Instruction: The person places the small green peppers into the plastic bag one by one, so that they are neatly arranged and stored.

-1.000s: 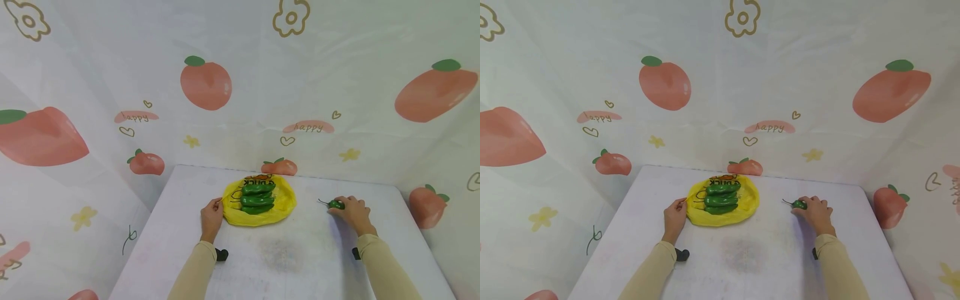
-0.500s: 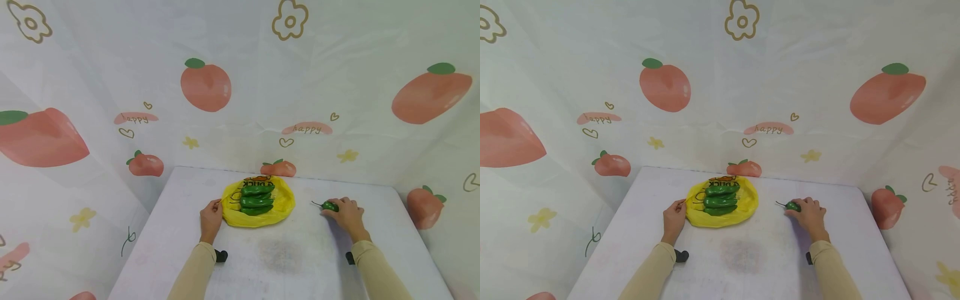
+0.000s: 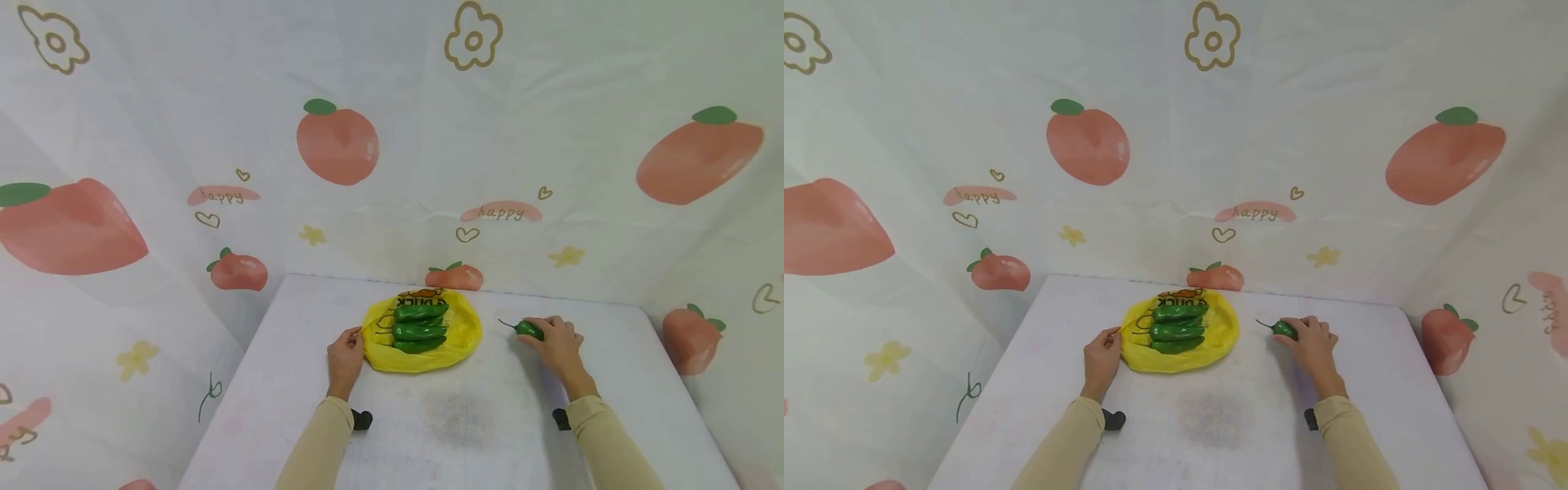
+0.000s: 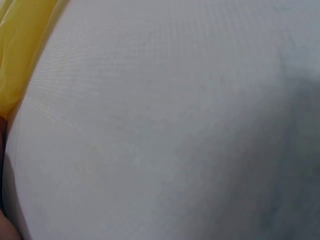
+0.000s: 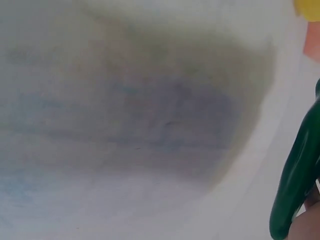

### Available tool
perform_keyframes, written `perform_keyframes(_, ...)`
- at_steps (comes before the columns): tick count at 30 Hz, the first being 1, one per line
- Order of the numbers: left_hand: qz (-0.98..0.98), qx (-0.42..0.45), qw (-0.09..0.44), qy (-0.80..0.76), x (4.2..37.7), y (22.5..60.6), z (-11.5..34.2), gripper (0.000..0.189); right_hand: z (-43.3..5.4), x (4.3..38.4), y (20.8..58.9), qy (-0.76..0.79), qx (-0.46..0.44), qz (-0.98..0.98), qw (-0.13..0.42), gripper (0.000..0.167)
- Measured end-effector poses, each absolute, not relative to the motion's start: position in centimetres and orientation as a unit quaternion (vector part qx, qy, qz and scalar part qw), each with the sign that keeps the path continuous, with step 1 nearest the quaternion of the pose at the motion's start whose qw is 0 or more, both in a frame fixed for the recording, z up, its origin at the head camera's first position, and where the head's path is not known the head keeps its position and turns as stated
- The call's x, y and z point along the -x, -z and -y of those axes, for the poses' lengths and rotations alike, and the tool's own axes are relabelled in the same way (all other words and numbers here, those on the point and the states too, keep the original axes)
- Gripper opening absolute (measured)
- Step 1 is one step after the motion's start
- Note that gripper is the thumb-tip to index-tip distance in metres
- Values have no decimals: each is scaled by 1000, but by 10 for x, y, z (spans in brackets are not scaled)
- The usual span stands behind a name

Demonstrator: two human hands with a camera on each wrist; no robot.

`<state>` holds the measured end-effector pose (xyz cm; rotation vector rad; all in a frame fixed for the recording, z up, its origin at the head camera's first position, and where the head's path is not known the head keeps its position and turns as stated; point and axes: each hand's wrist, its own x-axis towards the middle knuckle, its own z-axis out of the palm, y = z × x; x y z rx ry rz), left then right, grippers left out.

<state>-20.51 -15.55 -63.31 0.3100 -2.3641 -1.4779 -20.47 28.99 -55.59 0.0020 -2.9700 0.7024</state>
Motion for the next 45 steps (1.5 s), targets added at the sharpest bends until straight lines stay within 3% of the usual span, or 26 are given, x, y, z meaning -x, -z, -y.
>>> perform_keyframes(23,833,-127,152,516,199,636,157,21,-253,195,505,-251,-68,963,66,49)
perform_keyframes(37,829,-116,163,522,206,631,155,20,-226,212,478,-231,-112,963,79,49)
perform_keyframes(45,830,-124,161,520,204,628,155,19,-207,217,476,-236,-119,963,56,52)
